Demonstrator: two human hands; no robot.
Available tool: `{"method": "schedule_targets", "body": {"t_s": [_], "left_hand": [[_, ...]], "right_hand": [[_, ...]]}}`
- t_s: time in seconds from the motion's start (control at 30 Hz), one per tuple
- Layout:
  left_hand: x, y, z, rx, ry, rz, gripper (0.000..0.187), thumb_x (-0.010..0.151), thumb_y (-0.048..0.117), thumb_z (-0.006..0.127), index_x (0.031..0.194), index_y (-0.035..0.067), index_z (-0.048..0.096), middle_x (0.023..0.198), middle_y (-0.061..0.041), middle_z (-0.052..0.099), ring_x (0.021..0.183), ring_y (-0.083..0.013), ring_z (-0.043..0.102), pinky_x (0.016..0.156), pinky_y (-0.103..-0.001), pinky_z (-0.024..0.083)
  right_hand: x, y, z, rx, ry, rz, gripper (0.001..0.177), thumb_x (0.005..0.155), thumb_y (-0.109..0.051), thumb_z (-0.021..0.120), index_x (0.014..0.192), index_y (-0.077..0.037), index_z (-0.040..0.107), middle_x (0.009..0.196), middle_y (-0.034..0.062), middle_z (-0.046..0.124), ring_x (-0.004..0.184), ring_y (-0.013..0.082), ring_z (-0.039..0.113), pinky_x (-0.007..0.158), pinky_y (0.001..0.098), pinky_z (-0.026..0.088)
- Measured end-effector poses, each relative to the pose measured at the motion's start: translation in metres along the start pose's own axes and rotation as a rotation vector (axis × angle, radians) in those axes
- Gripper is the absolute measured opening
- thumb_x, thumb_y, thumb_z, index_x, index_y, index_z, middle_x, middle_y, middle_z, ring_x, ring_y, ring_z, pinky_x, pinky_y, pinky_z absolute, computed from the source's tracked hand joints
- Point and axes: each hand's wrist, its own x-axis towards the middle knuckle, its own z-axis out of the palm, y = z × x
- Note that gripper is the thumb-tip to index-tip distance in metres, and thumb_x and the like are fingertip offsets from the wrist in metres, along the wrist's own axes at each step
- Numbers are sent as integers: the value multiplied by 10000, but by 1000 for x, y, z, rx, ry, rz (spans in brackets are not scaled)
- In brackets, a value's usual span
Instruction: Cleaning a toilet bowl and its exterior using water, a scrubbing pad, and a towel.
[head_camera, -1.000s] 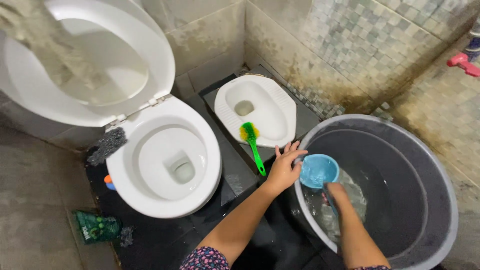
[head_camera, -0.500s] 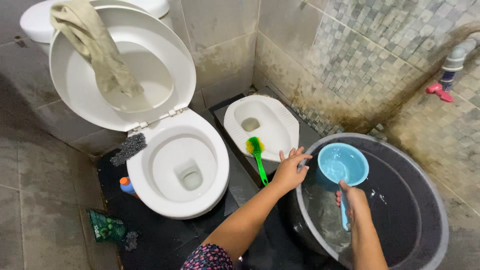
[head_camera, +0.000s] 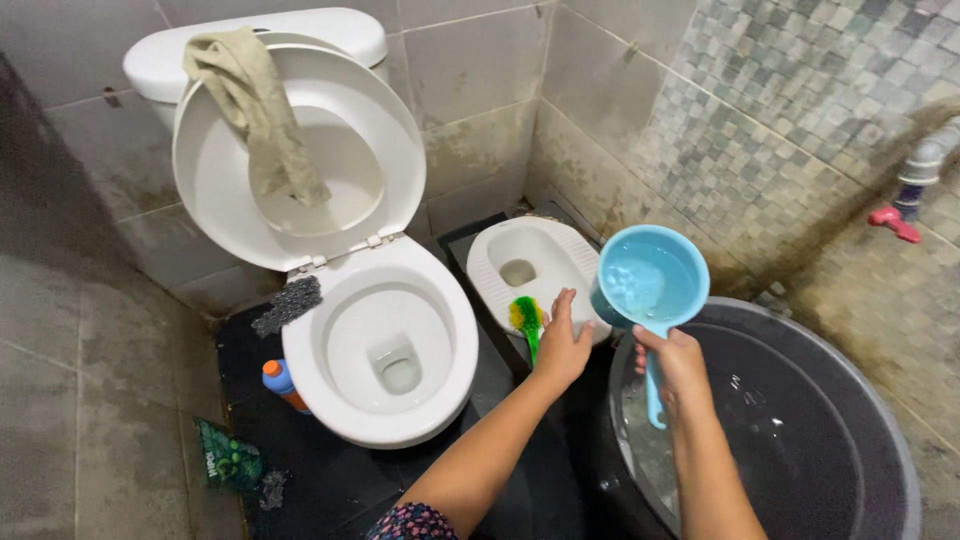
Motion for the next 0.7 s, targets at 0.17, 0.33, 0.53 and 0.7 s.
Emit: {"method": "schedule_targets", "body": {"t_s": [0.17,0.33,0.53,0.7], "left_hand": [[-3,-35,-22,39,-6,-130,570,1003,267,562,1480,10,385,1567,-240,403,1457,-429,368,1220,-542,196],[-11,-113,-30,140,34,-151,535,1014,257,551,1445,-35,430,1535,-271,422,1440,-448,388,1203,-530,268],[-13,-121,-84,172,42,-385,540,939,174,554,1437,12,423,1412,-251,485,1277,-494,465,1070,-561,412],[0,-179,-97,452,-21,-187,495,788,62,668,1271,22,568,1428,-289,463,1410,-519,319,1173,-674,214]], "right_hand": [[-5,4,83,33,-68,-67,170,831,-96,784,865,-16,638,674,34,610,513,123,538,457,287,443],[11,46,153,87,-166,-150,163,825,-89,789,877,-9,657,655,46,613,484,128,533,439,281,430],[29,85,216,149,-171,-111,234,832,-68,815,874,20,602,677,55,623,491,130,539,436,290,442],[44,109,245,-63,-248,-251,264,921,-107,772,842,93,619,684,103,654,509,144,575,457,306,466]]}}
